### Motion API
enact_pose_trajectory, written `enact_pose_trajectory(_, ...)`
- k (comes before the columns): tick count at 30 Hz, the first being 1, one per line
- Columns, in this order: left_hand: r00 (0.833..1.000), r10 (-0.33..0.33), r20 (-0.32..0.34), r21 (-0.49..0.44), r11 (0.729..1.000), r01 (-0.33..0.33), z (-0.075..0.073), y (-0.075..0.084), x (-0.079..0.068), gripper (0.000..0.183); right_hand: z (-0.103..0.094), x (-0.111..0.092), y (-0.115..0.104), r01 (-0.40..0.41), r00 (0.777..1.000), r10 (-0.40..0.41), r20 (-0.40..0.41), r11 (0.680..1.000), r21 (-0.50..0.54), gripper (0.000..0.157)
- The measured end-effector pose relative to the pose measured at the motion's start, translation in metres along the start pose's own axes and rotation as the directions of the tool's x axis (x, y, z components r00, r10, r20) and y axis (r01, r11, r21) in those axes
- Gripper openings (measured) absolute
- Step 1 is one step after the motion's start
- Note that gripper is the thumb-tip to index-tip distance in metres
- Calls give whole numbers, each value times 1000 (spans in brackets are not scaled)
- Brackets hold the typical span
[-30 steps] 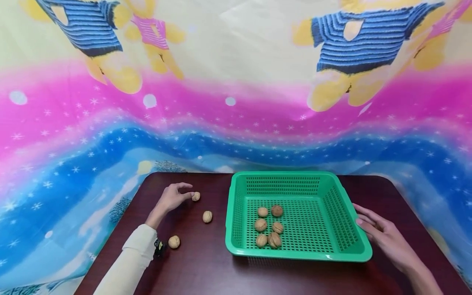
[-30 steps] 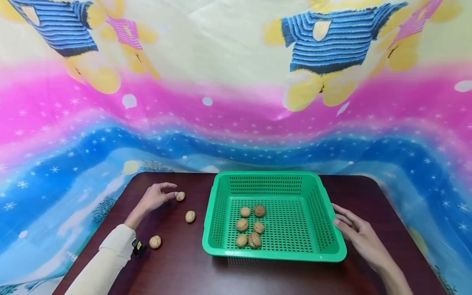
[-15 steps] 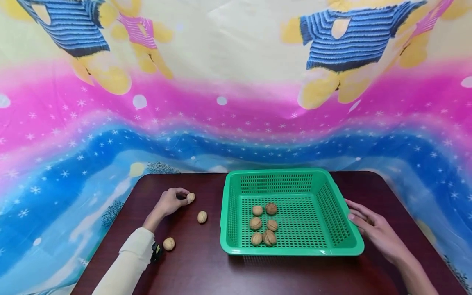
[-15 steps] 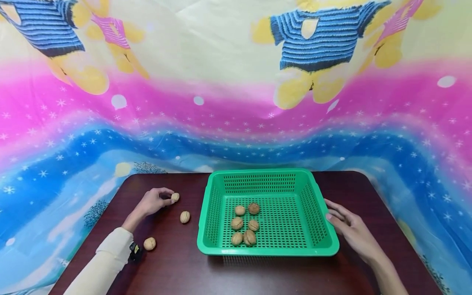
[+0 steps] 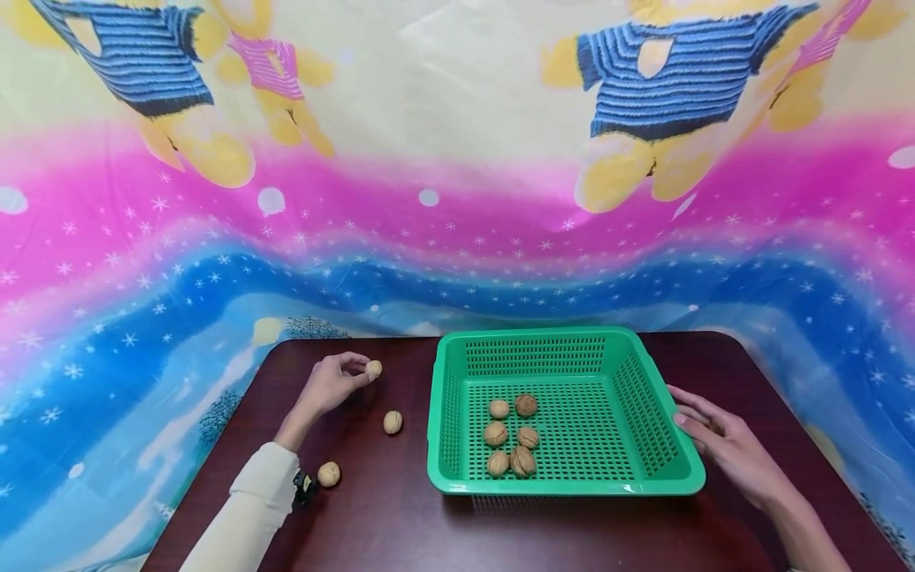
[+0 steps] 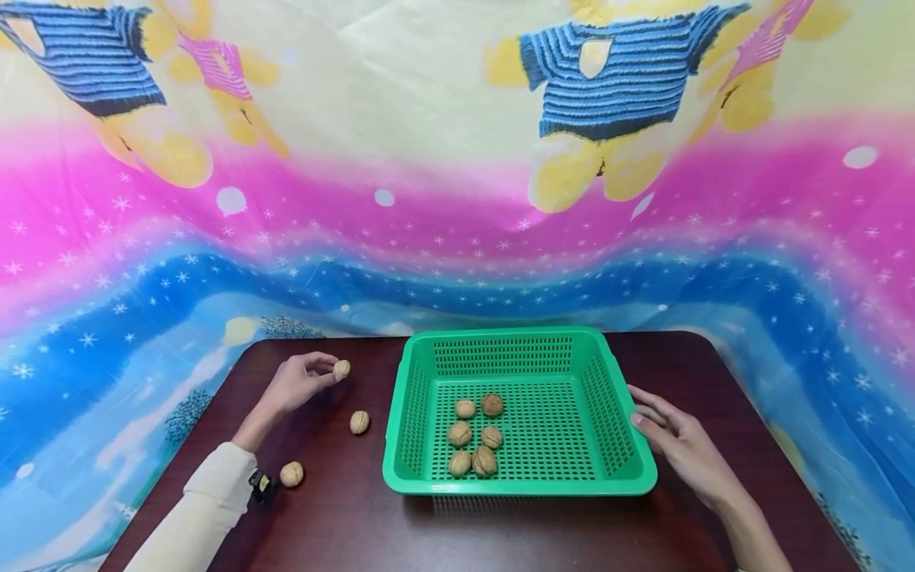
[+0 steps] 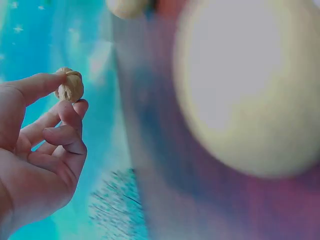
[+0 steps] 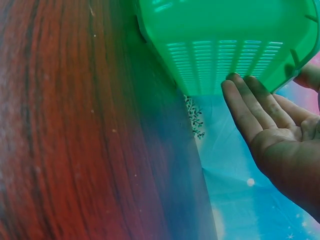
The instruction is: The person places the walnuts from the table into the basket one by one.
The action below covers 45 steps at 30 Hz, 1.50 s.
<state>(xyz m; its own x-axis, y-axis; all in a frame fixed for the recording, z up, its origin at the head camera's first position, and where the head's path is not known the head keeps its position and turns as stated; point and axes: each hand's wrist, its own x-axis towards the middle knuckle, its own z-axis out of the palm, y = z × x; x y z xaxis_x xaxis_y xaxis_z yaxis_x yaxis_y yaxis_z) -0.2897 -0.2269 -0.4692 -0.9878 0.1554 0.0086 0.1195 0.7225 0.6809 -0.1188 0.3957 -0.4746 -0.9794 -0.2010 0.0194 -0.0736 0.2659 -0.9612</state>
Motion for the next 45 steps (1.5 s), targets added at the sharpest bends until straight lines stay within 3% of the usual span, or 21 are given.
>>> enact_pose_trajectory(6, 996, 91, 4, -44, 995, -91, 2, 41, -5, 37, -2, -2, 0, -4, 1000, 4, -3, 1000, -5, 59)
enact_pose_trajectory(14, 979, 202, 10, -66, 977, -201, 17, 94, -8, 36, -2, -2, -1, -8, 1000, 8, -10, 999, -32, 59)
enact_pose_trajectory(22, 955, 286, 76, -155, 950, -272, 37, 138, -11, 37, -2, -2, -1, -25, 1000, 25, -15, 999, -33, 60)
enact_pose_trajectory(28, 915, 378, 142, -163, 920, -355, 66, 168, -9, 32, -3, -2, 1, -13, 1000, 13, -4, 1000, 8, 60)
enact_pose_trajectory(35, 849, 449, 278, -158, 893, -421, 105, 197, -15, 29, -1, -2, 1, -8, 1000, 8, -6, 1000, 9, 59)
enact_pose_trajectory(41, 809, 460, 367, -148, 887, -437, 128, 209, -26, 29, -1, -1, 1, -11, 1000, 11, -14, 1000, -3, 60)
enact_pose_trajectory(45, 776, 485, 404, -114, 868, -483, 137, 209, -32, 28, -1, 0, 2, -3, 1000, 3, -9, 1000, 5, 60)
